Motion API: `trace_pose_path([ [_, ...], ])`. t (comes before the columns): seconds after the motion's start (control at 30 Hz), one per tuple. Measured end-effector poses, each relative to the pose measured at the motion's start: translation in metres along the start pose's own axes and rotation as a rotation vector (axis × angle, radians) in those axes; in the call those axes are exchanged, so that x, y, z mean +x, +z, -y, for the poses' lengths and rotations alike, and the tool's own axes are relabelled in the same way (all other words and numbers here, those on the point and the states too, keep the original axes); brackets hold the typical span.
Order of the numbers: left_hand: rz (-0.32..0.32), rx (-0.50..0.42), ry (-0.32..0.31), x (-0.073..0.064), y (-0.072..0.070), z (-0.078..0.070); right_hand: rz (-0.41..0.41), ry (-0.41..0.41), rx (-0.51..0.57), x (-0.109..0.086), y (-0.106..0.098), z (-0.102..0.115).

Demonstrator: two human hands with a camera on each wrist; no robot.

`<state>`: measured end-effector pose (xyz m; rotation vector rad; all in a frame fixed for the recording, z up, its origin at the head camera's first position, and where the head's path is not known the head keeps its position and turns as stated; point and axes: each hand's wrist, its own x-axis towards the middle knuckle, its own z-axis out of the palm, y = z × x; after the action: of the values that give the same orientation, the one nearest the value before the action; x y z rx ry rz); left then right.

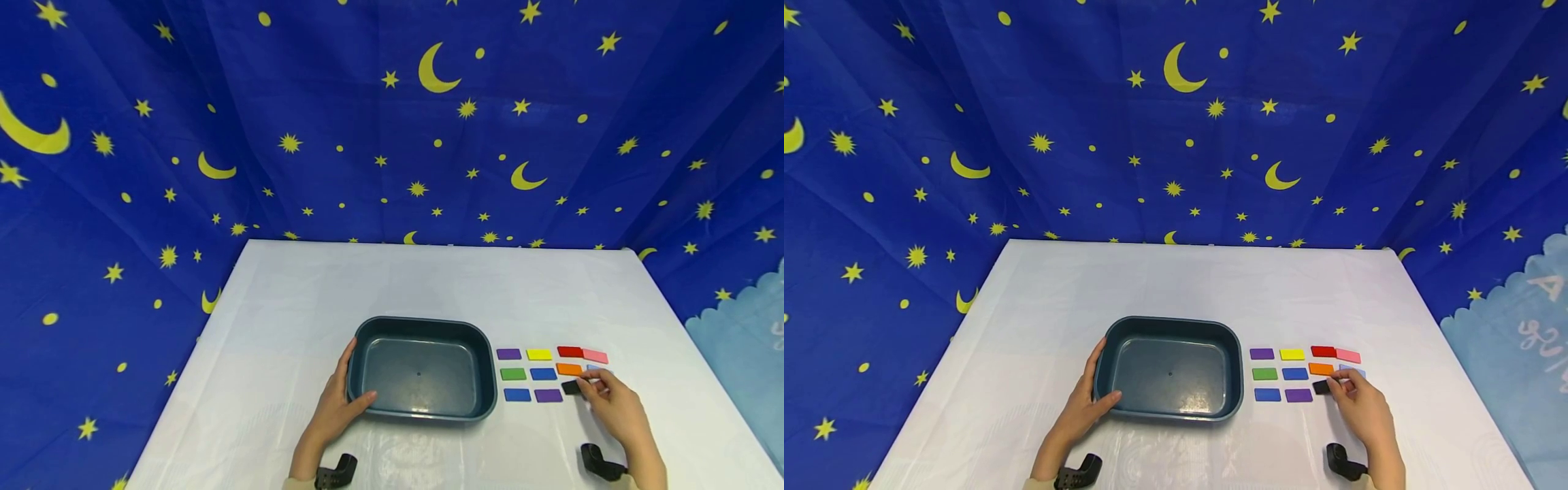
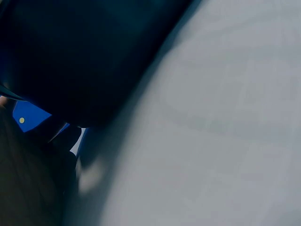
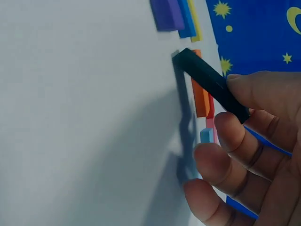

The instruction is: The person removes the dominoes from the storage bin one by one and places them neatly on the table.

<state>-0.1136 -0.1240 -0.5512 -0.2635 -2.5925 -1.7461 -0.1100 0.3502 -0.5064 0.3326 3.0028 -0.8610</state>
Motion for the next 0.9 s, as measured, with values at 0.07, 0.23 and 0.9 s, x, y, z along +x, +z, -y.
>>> trace_pose_path([
  [0.07, 0.0, -0.006, 0.003, 0.0002, -0.0003, -0.0005, 0.018, 0.037, -0.023, 0.0007, -0.0005, -0.0009],
  [0.23, 0.002, -0.014, 0.005, 0.0003, -0.001, -0.0021, 0.034, 0.081, -0.075, 0.0021, 0.0002, -0.0042],
  [0.9, -0.001, -0.015, 0.004, -0.0002, -0.0004, -0.0005, 0.014, 0.128, -0.107, -0.0001, 0.0046, -0.0083],
])
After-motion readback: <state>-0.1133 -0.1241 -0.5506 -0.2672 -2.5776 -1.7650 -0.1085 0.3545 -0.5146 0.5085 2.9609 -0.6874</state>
